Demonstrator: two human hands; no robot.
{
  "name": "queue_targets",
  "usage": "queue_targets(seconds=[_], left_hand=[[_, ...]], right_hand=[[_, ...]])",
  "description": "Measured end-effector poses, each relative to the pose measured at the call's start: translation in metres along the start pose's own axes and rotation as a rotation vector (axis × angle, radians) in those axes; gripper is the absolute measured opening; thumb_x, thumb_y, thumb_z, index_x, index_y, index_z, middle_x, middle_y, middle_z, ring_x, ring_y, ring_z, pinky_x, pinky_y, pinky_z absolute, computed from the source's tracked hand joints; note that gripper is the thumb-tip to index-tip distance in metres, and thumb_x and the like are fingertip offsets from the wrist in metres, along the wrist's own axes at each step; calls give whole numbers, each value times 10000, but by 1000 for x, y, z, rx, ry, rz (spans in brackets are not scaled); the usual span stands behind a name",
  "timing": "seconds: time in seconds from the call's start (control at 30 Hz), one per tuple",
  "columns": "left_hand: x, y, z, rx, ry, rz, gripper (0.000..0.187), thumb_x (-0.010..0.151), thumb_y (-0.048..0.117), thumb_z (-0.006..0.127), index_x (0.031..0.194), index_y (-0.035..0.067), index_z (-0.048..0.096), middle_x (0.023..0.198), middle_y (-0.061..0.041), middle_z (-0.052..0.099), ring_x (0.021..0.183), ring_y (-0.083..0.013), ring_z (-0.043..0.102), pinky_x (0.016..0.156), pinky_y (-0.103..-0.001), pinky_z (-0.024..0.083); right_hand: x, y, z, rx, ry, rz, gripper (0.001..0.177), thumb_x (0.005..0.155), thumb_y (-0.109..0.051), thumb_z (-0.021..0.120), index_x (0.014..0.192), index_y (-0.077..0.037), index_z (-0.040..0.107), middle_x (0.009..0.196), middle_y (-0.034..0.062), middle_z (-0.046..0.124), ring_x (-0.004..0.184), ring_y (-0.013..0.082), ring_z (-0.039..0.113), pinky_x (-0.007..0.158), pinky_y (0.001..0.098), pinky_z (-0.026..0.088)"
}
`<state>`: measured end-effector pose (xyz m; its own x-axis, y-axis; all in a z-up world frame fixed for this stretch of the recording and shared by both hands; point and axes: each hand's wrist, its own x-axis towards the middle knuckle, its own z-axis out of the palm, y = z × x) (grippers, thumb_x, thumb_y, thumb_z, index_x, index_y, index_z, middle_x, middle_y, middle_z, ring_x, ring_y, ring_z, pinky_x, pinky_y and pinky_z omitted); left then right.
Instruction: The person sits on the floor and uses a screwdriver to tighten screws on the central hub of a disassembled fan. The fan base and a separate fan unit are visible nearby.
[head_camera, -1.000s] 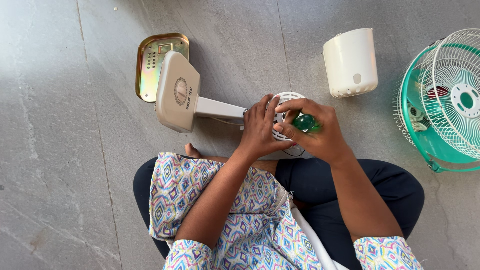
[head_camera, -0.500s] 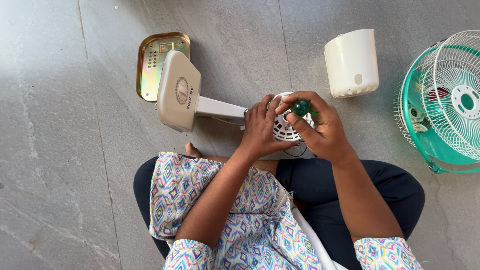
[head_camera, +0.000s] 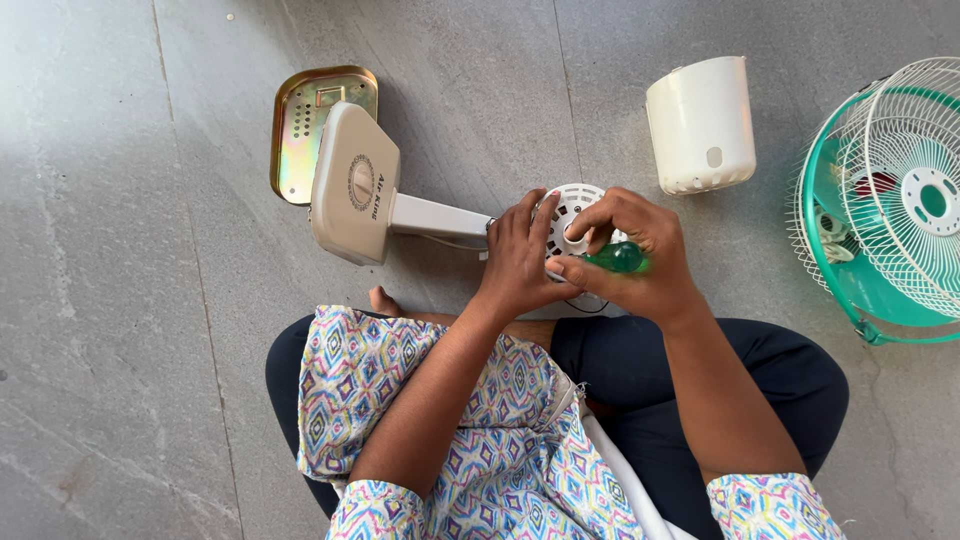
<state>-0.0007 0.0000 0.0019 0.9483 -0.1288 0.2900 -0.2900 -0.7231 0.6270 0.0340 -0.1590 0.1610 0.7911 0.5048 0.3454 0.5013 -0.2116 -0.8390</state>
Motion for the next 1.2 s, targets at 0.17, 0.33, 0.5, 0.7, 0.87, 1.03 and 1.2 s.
queue_targets(seconds=[0.17, 0.33, 0.5, 0.7, 0.87, 1.03, 1.2], left_hand=[[2, 3, -4, -22, -20, -13, 1233, 638, 656, 879, 1567, 100, 288, 1526, -221, 356, 1391, -416, 395, 1108, -624, 317], [4, 5, -5, -6, -26, -20, 1253, 609, 673, 875, 1557, 95, 294, 1507, -225, 369, 1388, -425, 395, 1106, -634, 311], [3, 5, -6, -12, -9, -7, 1246, 626, 693, 865, 1562, 104, 292, 1516, -223, 375, 1388, -420, 407, 1109, -632, 315], [3, 5, -4, -15, -8, -10, 1244, 606, 679, 869, 1553, 102, 304, 1503, -221, 382, 1372, -418, 411, 1096, -631, 314], [3, 4, -5, -7, -5, -3, 1252, 603, 672, 876, 1557, 95, 306, 1518, -221, 380, 1379, -422, 413, 1110, -621, 319], [2, 5, -6, -9, 2, -2, 1244, 609, 657, 877, 1561, 89, 312, 1527, -219, 378, 1393, -417, 409, 1114, -621, 316], [2, 3, -7, 1, -3, 4, 1220, 639, 669, 858, 1566, 88, 317, 1549, -216, 371, 1408, -414, 398, 1119, -616, 317]], right_hand=[[5, -1, 5, -116, 60, -97, 299, 787, -210, 905, 941, -68, 692, 895, 46, 668, 710, 123, 608, 617, 264, 483], [3, -5, 0, 16, 17, -116, 165, 933, -104, 789, 1025, -68, 657, 996, 61, 674, 933, 152, 669, 810, 278, 535], [-6, -2, -6, 361, -117, -1, 158, 990, -69, 703, 1130, -55, 631, 985, 37, 689, 924, 92, 667, 797, 239, 536], [-16, 7, -8, 379, -101, 145, 188, 1006, -122, 701, 1166, -43, 644, 862, -24, 623, 730, 29, 529, 646, 173, 426], [-15, 6, -8, 466, -117, 104, 283, 1086, -170, 607, 1337, -57, 537, 1065, 15, 567, 987, 70, 527, 907, 229, 453], [-9, -2, -13, 466, -202, 97, 342, 1092, -181, 538, 1407, -54, 490, 1207, 71, 597, 1204, 138, 583, 1091, 321, 479], [0, -11, -17, 276, -283, 66, 324, 1010, -137, 676, 1314, -53, 602, 1108, 78, 753, 1067, 161, 734, 956, 328, 586]])
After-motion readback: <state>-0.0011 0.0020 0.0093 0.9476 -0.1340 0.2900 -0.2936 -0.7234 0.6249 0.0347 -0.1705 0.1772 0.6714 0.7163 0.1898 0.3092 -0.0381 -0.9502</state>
